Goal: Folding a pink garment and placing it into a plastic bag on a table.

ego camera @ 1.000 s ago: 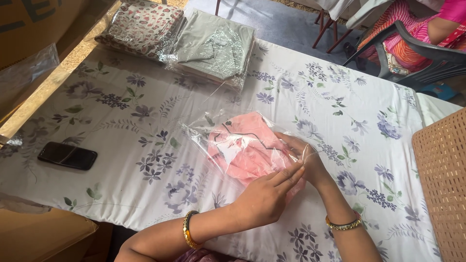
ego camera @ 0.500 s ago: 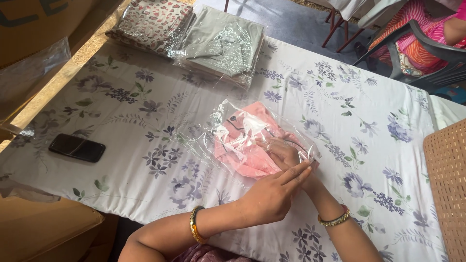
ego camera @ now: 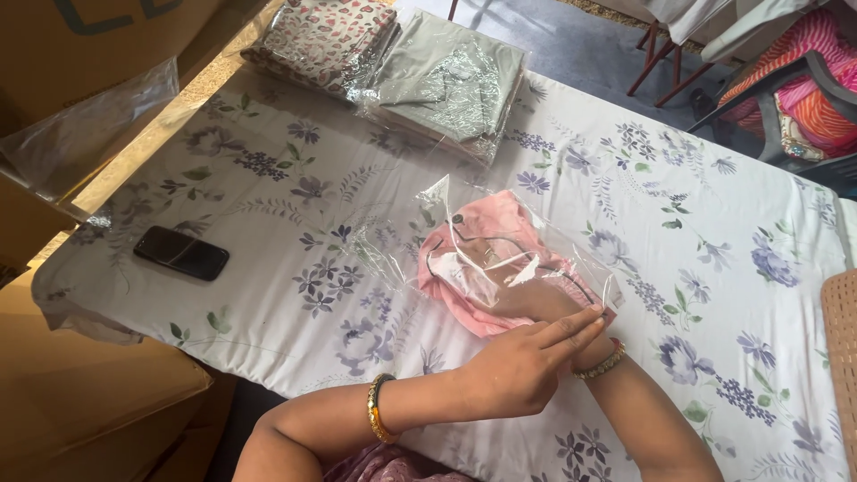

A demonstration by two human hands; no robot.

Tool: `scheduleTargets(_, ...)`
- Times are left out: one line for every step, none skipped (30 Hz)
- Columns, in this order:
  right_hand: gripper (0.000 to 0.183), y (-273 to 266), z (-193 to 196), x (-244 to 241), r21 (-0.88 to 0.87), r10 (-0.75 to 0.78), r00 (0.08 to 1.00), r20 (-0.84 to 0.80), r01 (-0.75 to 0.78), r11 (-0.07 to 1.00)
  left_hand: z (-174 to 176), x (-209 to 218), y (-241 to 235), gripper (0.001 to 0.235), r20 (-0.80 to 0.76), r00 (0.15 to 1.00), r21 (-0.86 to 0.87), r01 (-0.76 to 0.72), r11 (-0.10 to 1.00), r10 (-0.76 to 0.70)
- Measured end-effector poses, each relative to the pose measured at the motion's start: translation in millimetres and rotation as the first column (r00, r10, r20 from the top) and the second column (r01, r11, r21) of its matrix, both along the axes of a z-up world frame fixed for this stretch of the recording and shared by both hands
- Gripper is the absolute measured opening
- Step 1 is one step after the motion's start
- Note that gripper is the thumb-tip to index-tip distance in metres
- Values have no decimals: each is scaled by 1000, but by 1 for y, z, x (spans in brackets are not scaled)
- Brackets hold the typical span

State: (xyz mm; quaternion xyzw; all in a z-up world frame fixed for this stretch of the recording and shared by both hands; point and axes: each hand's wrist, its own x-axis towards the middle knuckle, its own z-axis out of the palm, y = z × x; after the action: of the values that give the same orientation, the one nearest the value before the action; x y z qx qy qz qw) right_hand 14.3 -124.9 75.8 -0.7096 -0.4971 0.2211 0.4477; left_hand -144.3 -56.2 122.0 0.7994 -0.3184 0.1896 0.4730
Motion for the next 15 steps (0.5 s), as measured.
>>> scheduleTargets(55, 1, -3, -1, -22, 18, 997, 74, -17, 1000, -2, 1, 0, 74, 43, 999, -12, 7, 1000, -6)
scheduleTargets(55, 1, -6, -2, -24, 21, 997, 71, -19, 1000, -2, 1, 0, 74, 40, 999, -14, 4, 1000, -4)
scheduleTargets(57, 2, -9, -3, -46, 39, 989, 145, -33, 998, -2, 1, -1, 76, 26, 1000, 10, 7, 1000, -7)
scheduleTargets(60, 1, -12, -4, -69, 59, 974, 217, -45, 997, -2, 2, -2, 79, 11, 1000, 33, 10, 999, -10)
scheduleTargets(60, 2, -14, -4, -69, 59, 975, 216, -45, 997, -2, 2, -1, 79, 10, 1000, 33, 9, 999, -10)
scheduleTargets(62, 2, -17, -4, -91, 79, 954, 288, -55, 994, -2, 2, -1, 78, 9, 1000, 61, 8, 998, -9)
scheduleTargets(65, 2, -19, -4, -115, 101, 928, 358, -64, 991, -2, 2, -1, 77, 10, 1000, 87, 7, 996, -7)
scheduleTargets(65, 3, -20, -2, -115, 102, 928, 358, -65, 991, -5, 3, -2, 77, 9, 1000, 87, 5, 996, -6)
scheduleTargets(67, 3, -21, 1, -102, 77, 979, 189, -59, 993, -7, 4, -2, 76, 33, 999, 97, -3, 995, -1)
scheduleTargets(69, 4, -22, 4, -90, 52, 999, 13, -50, 995, -10, 4, -3, 74, 57, 998, 106, -11, 994, 5)
scheduleTargets(69, 4, -20, 3, -90, 53, 999, 14, -51, 995, -10, 5, -3, 74, 58, 998, 106, -12, 994, 6)
scheduleTargets(75, 5, -17, 2, -44, 31, 947, -318, -48, 998, -10, 5, -3, 76, 55, 998, 84, -11, 996, 6)
scheduleTargets(82, 5, -15, 1, -2, 19, 787, -616, -26, 1000, -10, 5, -3, 77, 51, 999, 62, -8, 998, 5)
scheduleTargets(82, 6, -15, -2, -2, 20, 787, -616, -26, 1000, -9, 5, -3, 77, 51, 999, 63, -8, 998, 5)
scheduleTargets(62, 8, -15, -5, -33, 123, 853, -507, -162, 986, -9, 5, -3, 78, 24, 1000, 55, -1, 998, 0)
